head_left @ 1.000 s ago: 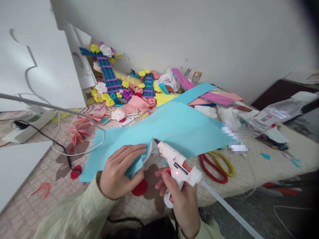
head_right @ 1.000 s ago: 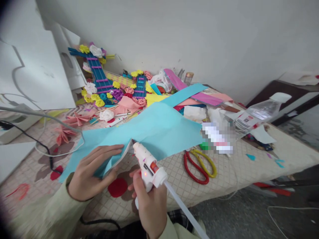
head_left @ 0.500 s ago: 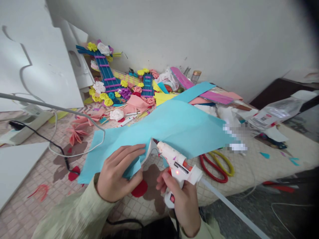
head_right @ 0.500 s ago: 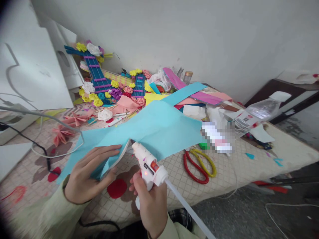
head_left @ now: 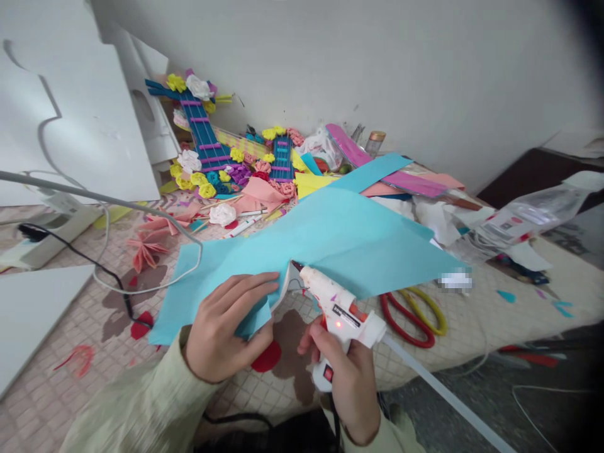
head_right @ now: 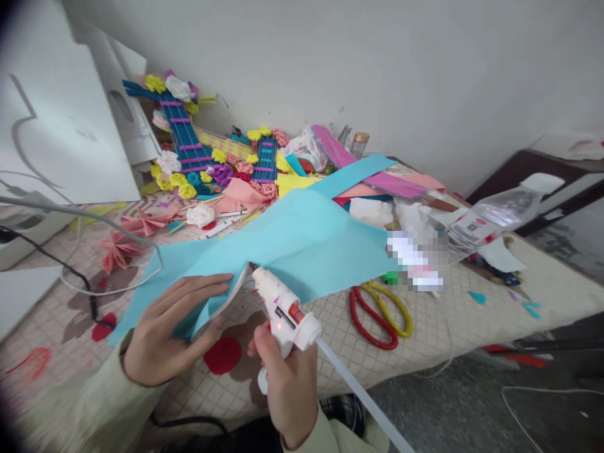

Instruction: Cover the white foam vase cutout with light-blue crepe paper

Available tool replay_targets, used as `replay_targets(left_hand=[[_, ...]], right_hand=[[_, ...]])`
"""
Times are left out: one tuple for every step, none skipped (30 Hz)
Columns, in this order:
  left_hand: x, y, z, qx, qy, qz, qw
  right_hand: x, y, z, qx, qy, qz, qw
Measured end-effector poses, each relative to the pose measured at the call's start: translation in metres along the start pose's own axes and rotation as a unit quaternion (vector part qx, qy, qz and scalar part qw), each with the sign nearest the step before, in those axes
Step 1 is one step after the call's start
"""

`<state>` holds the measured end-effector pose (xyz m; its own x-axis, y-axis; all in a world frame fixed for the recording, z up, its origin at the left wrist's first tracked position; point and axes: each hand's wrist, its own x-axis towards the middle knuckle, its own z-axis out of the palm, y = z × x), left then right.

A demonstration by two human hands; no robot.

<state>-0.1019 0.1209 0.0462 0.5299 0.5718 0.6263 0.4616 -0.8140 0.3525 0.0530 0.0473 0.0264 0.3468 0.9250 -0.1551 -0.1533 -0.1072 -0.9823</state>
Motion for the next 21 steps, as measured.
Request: replay_targets(left_hand=[[0.0001,-0.0001,-0.0002,0.0,0.0,0.001,1.0],[0.0,-0.0001,-0.0004,0.001,0.001,0.002,1.0],[0.0,0.0,-0.0004,0.002,0.003,0.003,1.0],[0.0,0.0,-0.0003,0.002,0.003,0.004,1.0],[0.0,0.0001,-0.0001,0.001,0.003,0.003,1.0],[0.0001,0.0002,0.0002,0.001,0.003,0.002,1.0],[0.0003,0.0003,0.0005,0.001,0.002,0.001,1.0],[0.0005,0.0004,0.0007,0.001,0.002,0.001,1.0],[0.0007,0.0005,0.0009,0.002,0.003,0.002,1.0],[0.0009,0.0006,0.001,0.003,0.004,0.003,1.0],[0.0011,0.0005,0.0011,0.003,0.006,0.005,1.0],[0.0011,0.0005,0.001,0.004,0.006,0.006,1.0],[0.001,0.0003,0.001,0.004,0.007,0.006,1.0],[0.0009,0.0001,0.0011,0.004,0.006,0.005,1.0],[0.0006,-0.0002,0.0011,0.004,0.004,0.004,1.0],[0.0003,-0.0004,0.0012,0.005,0.003,0.003,1.0],[0.0001,-0.0005,0.0013,0.005,0.002,0.002,1.0],[-0.0001,-0.0006,0.0014,0.006,0.002,0.002,1.0],[-0.0003,-0.0005,0.0014,0.006,0.002,0.002,1.0],[-0.0003,-0.0003,0.0014,0.005,0.003,0.003,1.0],[-0.0003,-0.0001,0.0013,0.004,0.004,0.004,1.0]], right_hand=[[0.0001,0.0001,0.0001,-0.002,0.003,-0.002,1.0],[0.0001,0.0002,0.0003,-0.003,0.005,-0.003,1.0],[0.0,0.0004,0.0004,-0.001,0.01,-0.003,1.0],[-0.0002,0.0006,0.0006,0.003,0.016,-0.001,1.0],[-0.0004,0.0007,0.0008,0.006,0.021,0.002,1.0],[-0.0006,0.0007,0.0009,0.009,0.024,0.007,1.0],[-0.0008,0.0007,0.0011,0.009,0.026,0.012,1.0],[-0.0009,0.0007,0.0011,0.007,0.025,0.016,1.0],[-0.001,0.0007,0.0012,0.005,0.024,0.019,1.0],[-0.001,0.0007,0.0012,0.002,0.022,0.019,1.0],[-0.0009,0.0008,0.0012,0.001,0.021,0.019,1.0],[-0.0009,0.001,0.0012,0.0,0.02,0.019,1.0],[-0.0008,0.0013,0.0011,-0.001,0.019,0.017,1.0],[-0.0007,0.0015,0.0011,-0.002,0.017,0.016,1.0],[-0.0008,0.0017,0.0011,-0.002,0.015,0.014,1.0],[-0.0009,0.0019,0.0011,-0.003,0.014,0.012,1.0],[-0.0012,0.0019,0.0011,-0.006,0.014,0.013,1.0],[-0.0015,0.0018,0.0011,-0.011,0.012,0.014,1.0],[-0.0019,0.0016,0.0011,-0.016,0.01,0.017,1.0],[-0.0024,0.0013,0.0012,-0.02,0.01,0.023,0.999],[-0.0028,0.0011,0.0013,-0.023,0.011,0.029,0.999]])
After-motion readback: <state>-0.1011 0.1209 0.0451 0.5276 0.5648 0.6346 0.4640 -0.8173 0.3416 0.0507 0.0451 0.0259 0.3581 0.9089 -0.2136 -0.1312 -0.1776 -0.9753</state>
